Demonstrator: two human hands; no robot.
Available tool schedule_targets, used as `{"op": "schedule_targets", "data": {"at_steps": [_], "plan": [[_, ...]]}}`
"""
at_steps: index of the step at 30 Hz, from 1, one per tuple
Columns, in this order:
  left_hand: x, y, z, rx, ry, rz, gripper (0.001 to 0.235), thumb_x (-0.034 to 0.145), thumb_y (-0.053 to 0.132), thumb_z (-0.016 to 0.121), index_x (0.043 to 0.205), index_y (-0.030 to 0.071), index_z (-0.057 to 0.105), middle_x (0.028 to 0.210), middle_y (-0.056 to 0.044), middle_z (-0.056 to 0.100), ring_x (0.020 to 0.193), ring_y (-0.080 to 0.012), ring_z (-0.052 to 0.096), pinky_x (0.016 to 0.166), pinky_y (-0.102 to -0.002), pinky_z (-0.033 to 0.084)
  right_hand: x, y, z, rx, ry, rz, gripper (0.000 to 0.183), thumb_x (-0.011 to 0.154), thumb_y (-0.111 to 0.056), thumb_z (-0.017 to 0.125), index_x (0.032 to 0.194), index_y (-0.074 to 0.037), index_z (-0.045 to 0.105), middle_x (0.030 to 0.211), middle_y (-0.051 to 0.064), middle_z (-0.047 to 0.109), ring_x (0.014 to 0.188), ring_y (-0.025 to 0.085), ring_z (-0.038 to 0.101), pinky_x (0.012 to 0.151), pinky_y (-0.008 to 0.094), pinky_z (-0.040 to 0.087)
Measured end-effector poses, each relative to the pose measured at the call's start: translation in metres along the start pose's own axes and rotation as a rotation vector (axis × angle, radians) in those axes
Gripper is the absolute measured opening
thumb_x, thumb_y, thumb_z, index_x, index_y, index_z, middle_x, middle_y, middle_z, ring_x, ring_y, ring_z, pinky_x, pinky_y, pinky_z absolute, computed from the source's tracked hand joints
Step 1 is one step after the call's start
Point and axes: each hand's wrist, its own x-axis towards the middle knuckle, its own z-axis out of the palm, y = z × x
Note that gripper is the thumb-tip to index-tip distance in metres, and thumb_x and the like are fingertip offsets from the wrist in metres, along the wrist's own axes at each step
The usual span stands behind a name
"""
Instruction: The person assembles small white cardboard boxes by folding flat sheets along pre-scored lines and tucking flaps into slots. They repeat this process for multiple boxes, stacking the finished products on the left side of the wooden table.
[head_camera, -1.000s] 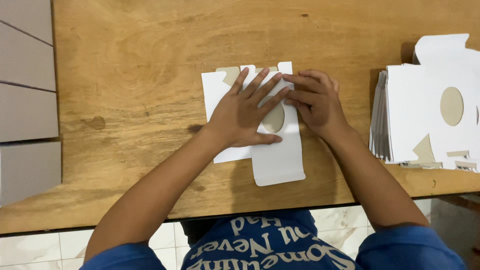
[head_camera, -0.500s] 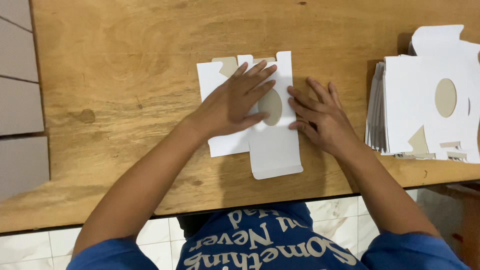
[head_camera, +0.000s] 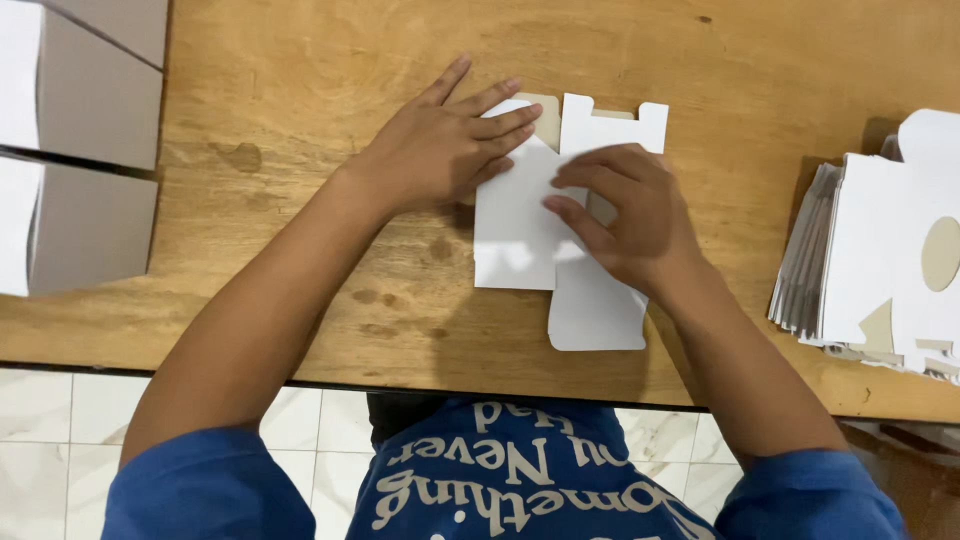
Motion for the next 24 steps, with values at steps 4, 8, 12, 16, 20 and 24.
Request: {"op": "schedule_targets", "data": {"at_steps": [4, 8, 12, 16, 20, 24], "plan": [[-0.001, 0.0, -0.009, -0.032, -0.089, 0.003, 0.044, 0.102, 0.027, 0.043, 0.142, 0.007, 0.047, 0.148, -0.002, 0.043, 0.14, -0.0294, 0.03, 0.112, -0.059, 0.01, 0.025, -0.003, 0.047, -0.088, 0.016, -0.042, 0.017, 0.09, -0.028, 0.073, 0.082, -0.014, 0.067, 0.088, -0.004, 0.065, 0.086, 0.023, 0.059, 0.077, 0.039, 0.04], [0.003, -0.002, -0.01, -0.063, -0.168, -0.007, 0.053, 0.095, 0.042, 0.048, 0.139, 0.012, 0.049, 0.151, -0.002, 0.036, 0.141, -0.0299, 0.024, 0.111, -0.06, 0.007, 0.024, 0.0, 0.069, -0.185, 0.021, 0.116, 0.03, 0.076, -0.036, 0.082, 0.075, -0.017, 0.059, 0.091, 0.001, 0.054, 0.082, 0.029, 0.051, 0.065, 0.044, 0.037], [0.003, -0.002, -0.008, -0.07, -0.184, -0.019, 0.062, 0.085, 0.045, 0.06, 0.134, 0.009, 0.053, 0.152, -0.001, 0.036, 0.142, -0.0289, 0.023, 0.112, -0.059, 0.006, 0.021, -0.007, 0.069, -0.331, -0.094, 0.14, 0.037, 0.085, -0.056, 0.066, 0.081, -0.019, 0.059, 0.099, 0.004, 0.049, 0.091, 0.03, 0.048, 0.07, 0.045, 0.037], [0.0, -0.002, -0.008, -0.038, -0.184, -0.018, 0.071, 0.083, 0.036, 0.062, 0.146, 0.012, 0.039, 0.153, 0.0, 0.032, 0.142, -0.0288, 0.023, 0.113, -0.057, 0.006, 0.016, -0.014, 0.062, -0.247, -0.14, 0.129, 0.036, 0.086, -0.055, 0.063, 0.08, -0.02, 0.059, 0.106, 0.004, 0.047, 0.096, 0.032, 0.044, 0.079, 0.046, 0.035], [-0.004, 0.0, -0.005, -0.001, -0.146, -0.014, 0.048, 0.099, 0.025, 0.041, 0.144, 0.01, 0.043, 0.152, -0.001, 0.037, 0.142, -0.0293, 0.024, 0.113, -0.057, 0.006, 0.009, -0.02, 0.055, -0.143, -0.185, 0.092, 0.035, 0.081, -0.047, 0.072, 0.09, -0.018, 0.056, 0.117, 0.007, 0.044, 0.108, 0.032, 0.041, 0.09, 0.046, 0.033], [0.0, 0.004, -0.011, 0.017, -0.133, -0.038, 0.048, 0.106, 0.033, 0.028, 0.146, 0.01, 0.039, 0.149, 0.0, 0.041, 0.141, -0.0291, 0.028, 0.112, -0.057, 0.009, 0.002, -0.024, 0.041, 0.045, -0.306, 0.091, 0.046, 0.079, -0.049, 0.071, 0.104, -0.014, 0.054, 0.132, 0.012, 0.035, 0.12, 0.037, 0.034, 0.105, 0.05, 0.026]]}}
